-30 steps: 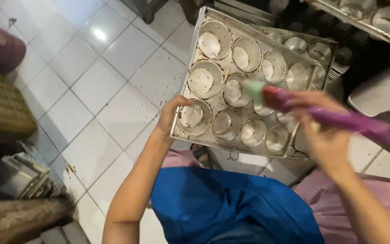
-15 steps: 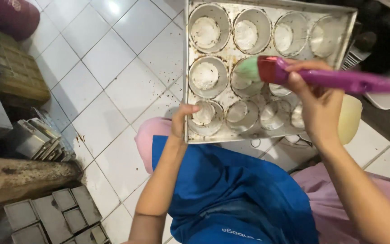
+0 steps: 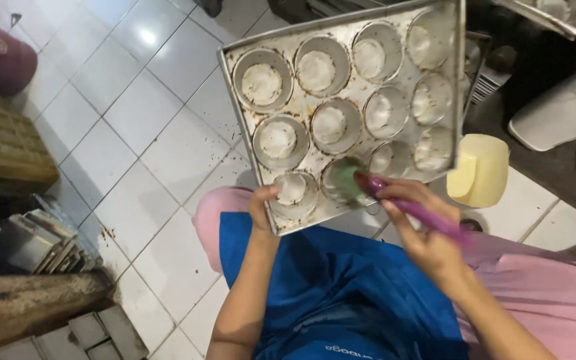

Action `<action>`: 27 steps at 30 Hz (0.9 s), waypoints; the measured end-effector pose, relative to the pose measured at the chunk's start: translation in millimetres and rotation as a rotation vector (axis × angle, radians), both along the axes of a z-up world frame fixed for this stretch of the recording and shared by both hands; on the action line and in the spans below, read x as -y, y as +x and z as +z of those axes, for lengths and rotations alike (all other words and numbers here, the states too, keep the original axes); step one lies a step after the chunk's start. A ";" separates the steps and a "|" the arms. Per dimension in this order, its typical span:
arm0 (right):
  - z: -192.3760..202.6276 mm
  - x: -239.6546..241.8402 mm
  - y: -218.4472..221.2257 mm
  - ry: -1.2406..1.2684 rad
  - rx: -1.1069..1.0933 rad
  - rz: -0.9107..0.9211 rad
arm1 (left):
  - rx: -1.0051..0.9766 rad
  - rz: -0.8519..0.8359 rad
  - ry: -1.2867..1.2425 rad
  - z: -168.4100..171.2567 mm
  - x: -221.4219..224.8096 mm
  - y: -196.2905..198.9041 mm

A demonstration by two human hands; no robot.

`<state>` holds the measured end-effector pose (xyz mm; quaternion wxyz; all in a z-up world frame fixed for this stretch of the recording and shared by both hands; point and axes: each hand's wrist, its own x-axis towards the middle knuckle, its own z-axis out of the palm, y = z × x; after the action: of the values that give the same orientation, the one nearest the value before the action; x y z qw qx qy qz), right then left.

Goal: Cleaning residue from metal baking tins using a brush and spatula

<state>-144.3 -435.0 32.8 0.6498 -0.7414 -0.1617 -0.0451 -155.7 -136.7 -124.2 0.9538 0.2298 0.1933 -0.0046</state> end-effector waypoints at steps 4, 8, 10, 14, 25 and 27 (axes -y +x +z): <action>-2.9 17.4 -8.5 -0.215 0.361 -0.060 | -0.084 0.170 0.053 -12.5 -17.7 -16.6; 13.6 64.1 -11.8 0.106 -0.079 -0.219 | -0.030 0.494 0.117 57.5 -20.9 -19.3; 10.2 84.1 -2.5 0.157 -0.041 -0.310 | 0.021 0.484 0.100 86.4 -14.7 -3.4; -8.3 136.9 14.5 0.289 0.075 -0.509 | -0.060 0.560 0.146 159.8 37.2 46.5; -2.4 195.6 3.7 0.410 0.032 -0.753 | 0.084 0.191 0.124 191.6 281.2 309.9; -5.9 201.8 3.1 0.392 0.016 -0.755 | 0.090 0.229 0.077 194.5 321.9 332.6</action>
<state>-141.2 -636.8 26.9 0.7149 -0.6107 0.1279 -0.3156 176.8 -458.6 70.3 0.9463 0.2424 0.1756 0.1222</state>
